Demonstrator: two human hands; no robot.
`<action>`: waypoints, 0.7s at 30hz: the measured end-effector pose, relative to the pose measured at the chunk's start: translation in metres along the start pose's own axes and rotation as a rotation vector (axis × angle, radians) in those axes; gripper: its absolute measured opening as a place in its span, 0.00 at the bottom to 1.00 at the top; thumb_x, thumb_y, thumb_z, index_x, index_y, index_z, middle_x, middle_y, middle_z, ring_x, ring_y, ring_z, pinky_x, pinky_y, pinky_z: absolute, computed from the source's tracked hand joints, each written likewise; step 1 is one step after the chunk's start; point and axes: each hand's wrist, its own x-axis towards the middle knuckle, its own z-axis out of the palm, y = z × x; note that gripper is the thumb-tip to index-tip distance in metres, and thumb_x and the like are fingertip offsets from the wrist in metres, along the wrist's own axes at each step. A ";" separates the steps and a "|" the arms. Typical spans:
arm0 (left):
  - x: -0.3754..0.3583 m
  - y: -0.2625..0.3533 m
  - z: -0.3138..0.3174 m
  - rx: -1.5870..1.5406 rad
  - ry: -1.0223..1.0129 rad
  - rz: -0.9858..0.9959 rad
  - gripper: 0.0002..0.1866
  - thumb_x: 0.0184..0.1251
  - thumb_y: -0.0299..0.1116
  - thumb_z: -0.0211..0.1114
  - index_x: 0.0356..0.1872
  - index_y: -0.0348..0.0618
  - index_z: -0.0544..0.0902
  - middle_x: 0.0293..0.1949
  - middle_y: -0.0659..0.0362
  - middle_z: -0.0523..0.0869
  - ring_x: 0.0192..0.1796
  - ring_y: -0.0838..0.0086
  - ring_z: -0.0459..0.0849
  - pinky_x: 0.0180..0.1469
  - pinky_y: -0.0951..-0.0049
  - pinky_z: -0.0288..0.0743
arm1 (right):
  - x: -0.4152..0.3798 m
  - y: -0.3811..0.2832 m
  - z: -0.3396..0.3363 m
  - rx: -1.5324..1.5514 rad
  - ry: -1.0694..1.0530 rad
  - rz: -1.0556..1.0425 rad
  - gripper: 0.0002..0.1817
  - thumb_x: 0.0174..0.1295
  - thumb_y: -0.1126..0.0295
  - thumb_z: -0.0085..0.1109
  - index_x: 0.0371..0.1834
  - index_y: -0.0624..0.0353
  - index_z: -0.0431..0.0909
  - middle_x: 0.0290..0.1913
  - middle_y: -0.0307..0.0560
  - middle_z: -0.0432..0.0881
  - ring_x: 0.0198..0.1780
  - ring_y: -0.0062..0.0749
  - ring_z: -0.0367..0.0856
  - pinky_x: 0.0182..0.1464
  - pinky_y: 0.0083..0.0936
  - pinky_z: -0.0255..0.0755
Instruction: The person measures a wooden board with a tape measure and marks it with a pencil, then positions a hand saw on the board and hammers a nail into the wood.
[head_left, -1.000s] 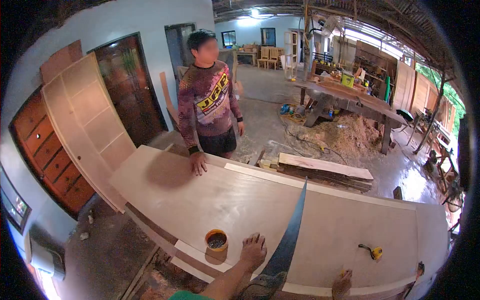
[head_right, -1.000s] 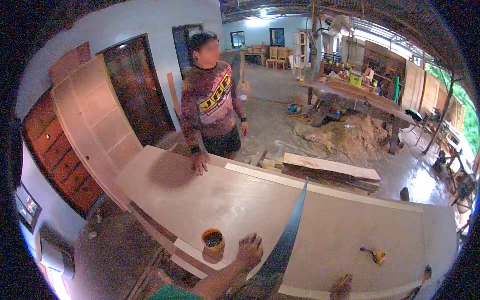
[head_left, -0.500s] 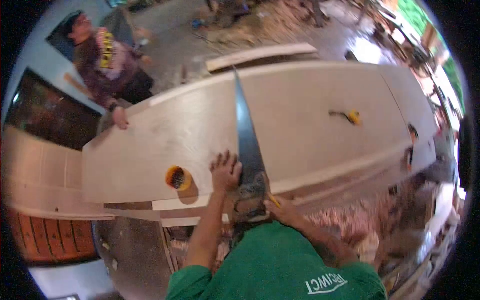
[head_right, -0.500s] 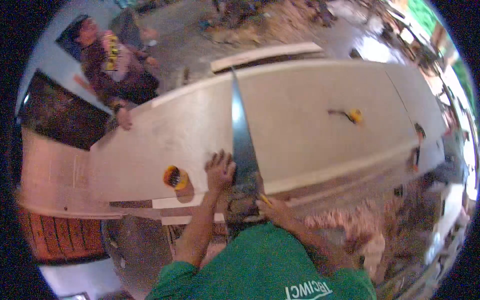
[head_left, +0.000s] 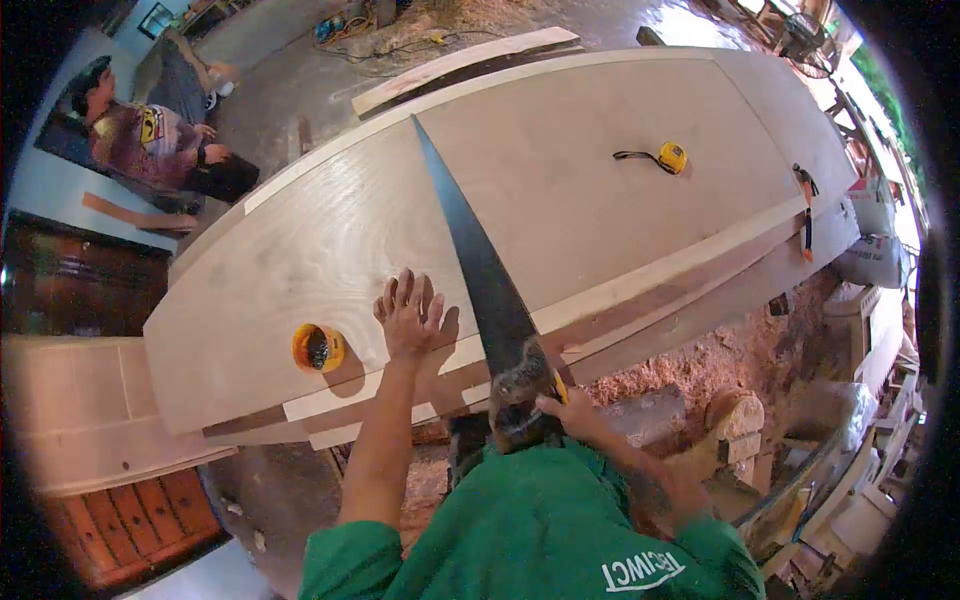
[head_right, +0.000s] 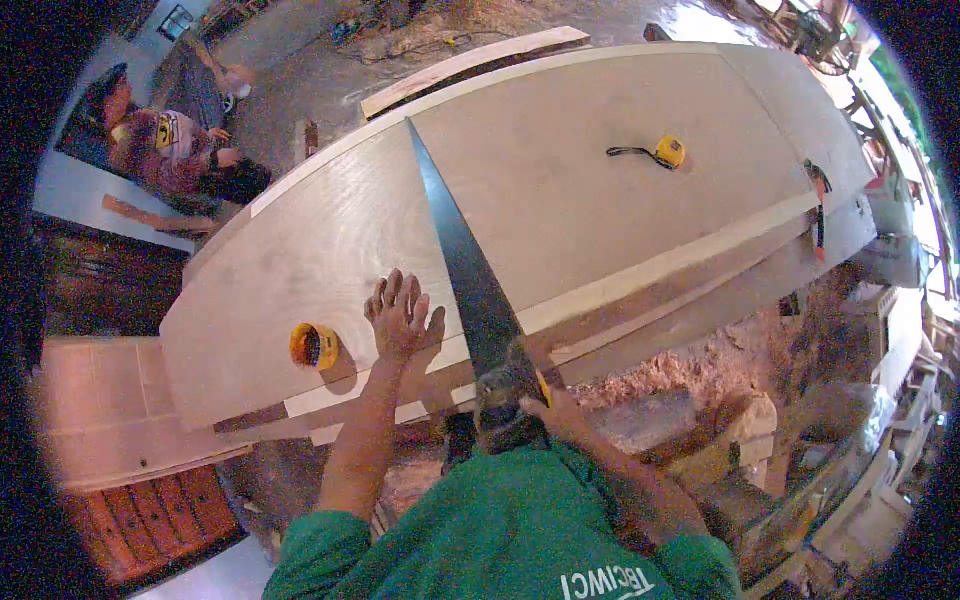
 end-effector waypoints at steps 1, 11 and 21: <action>0.001 -0.001 0.001 0.020 -0.007 0.006 0.28 0.64 0.54 0.57 0.62 0.54 0.75 0.68 0.56 0.68 0.70 0.55 0.61 0.68 0.48 0.47 | -0.007 0.007 -0.006 -0.067 -0.002 0.009 0.21 0.62 0.56 0.58 0.47 0.65 0.77 0.35 0.42 0.81 0.38 0.25 0.76 0.42 0.28 0.70; 0.004 0.008 0.003 0.044 -0.041 0.075 0.28 0.65 0.53 0.56 0.64 0.51 0.73 0.69 0.55 0.67 0.71 0.54 0.60 0.70 0.48 0.46 | -0.023 0.024 -0.006 -0.013 0.332 -0.153 0.20 0.62 0.53 0.58 0.34 0.63 0.80 0.29 0.53 0.80 0.34 0.39 0.78 0.38 0.33 0.69; 0.060 0.087 0.029 -0.162 -0.130 0.100 0.34 0.66 0.56 0.54 0.67 0.45 0.66 0.70 0.55 0.65 0.73 0.57 0.57 0.72 0.52 0.43 | -0.011 -0.005 -0.007 -0.298 0.361 0.101 0.30 0.59 0.42 0.58 0.29 0.66 0.80 0.28 0.64 0.79 0.33 0.56 0.80 0.37 0.46 0.69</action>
